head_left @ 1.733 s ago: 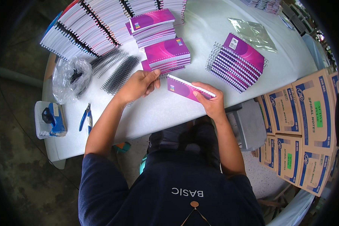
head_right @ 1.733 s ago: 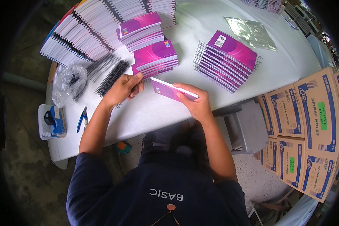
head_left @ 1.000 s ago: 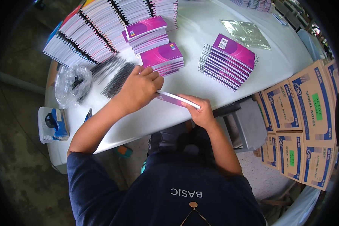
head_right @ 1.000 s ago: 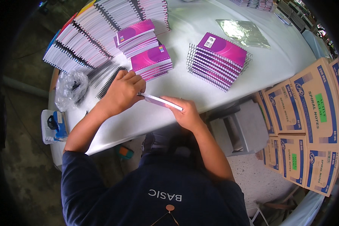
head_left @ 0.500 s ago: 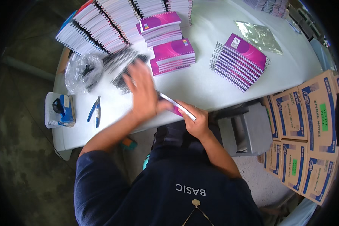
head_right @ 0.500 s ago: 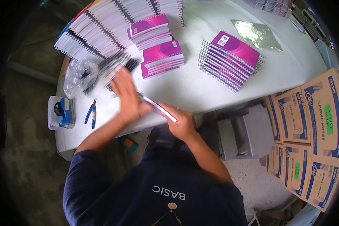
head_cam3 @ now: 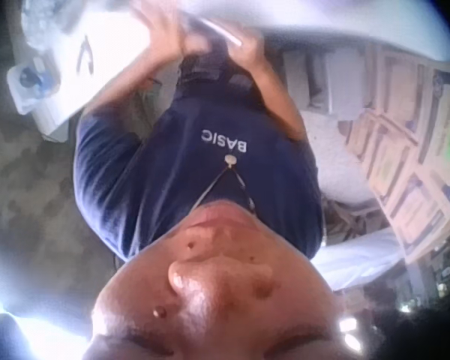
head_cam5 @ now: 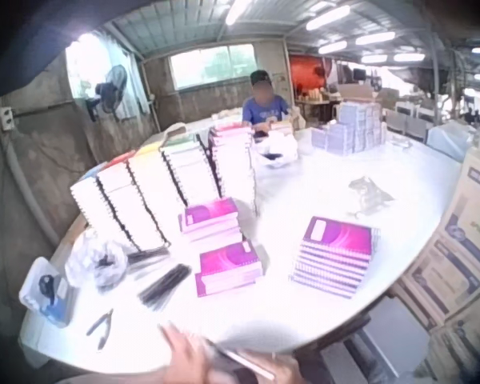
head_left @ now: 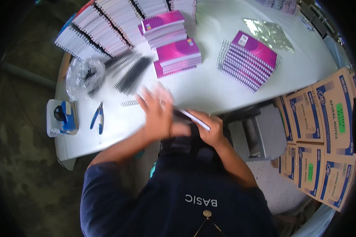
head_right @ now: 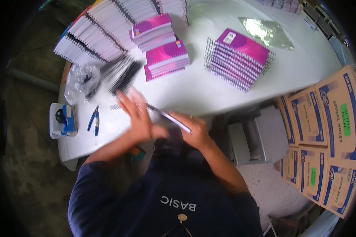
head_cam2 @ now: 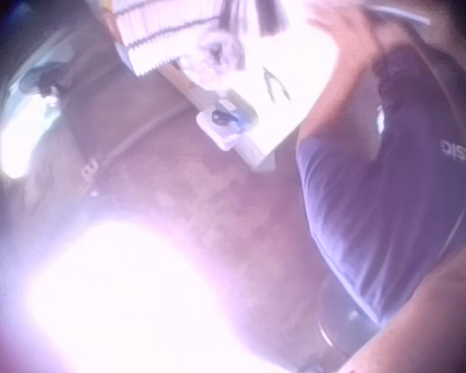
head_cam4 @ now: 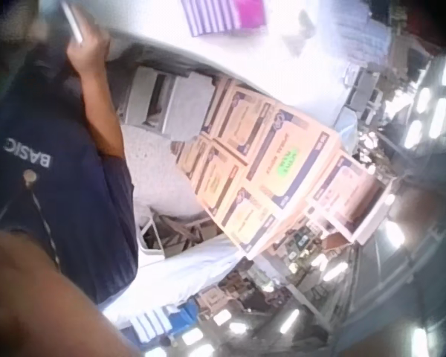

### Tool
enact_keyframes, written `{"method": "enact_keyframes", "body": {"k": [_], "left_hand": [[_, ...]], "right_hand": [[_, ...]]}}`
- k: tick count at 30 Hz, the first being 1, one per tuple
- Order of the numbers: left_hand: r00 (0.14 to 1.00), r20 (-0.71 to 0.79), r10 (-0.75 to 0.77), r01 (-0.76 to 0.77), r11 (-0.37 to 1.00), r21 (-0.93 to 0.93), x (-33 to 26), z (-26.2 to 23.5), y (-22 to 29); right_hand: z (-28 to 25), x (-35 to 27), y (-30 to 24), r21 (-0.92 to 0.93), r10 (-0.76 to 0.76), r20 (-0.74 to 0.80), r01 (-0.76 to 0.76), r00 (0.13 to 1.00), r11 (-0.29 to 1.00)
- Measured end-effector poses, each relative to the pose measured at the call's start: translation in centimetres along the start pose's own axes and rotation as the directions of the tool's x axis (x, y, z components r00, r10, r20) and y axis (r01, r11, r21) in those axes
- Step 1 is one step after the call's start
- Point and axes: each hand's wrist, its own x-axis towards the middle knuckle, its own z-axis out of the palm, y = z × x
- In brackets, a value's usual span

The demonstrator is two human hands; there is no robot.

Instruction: The person threads spiral coils into stacks of paper and covers to bind notebooks.

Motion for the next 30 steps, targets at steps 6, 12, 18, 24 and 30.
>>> {"method": "enact_keyframes", "body": {"k": [6,12,18,24,30], "left_hand": [[0.732,0.681,-0.007,0.298,0.902,-0.311,-1.4,-1.1,5.3],[0.98,0.016,-0.198,0.198,0.977,-0.083,4.4,0.4,0.1],[0.962,0.273,0.027,0.032,0.977,-0.211,3.1,1.0,1.1],[0.921,0.388,-0.03,0.192,0.902,-0.385,-0.6,1.5,4.7],[0.971,0.214,-0.109,0.163,0.954,-0.251,5.2,1.6,-1.6]], "right_hand": [[-1.6,0.0,0.0,0.044,0.078,-0.165,-0.071,0.983,0.996],[-0.8,0.9,-1.0,-0.085,-0.071,-0.011,0.07,0.997,0.994],[-1.7,0.3,-0.5,-0.022,-0.001,-0.105,-0.001,0.994,1.0],[-1.9,-0.2,0.1,0.038,0.165,-0.216,-0.161,0.962,0.986],[-2.0,2.2,-0.5,0.242,0.245,0.043,-0.248,0.969,0.938]]}}
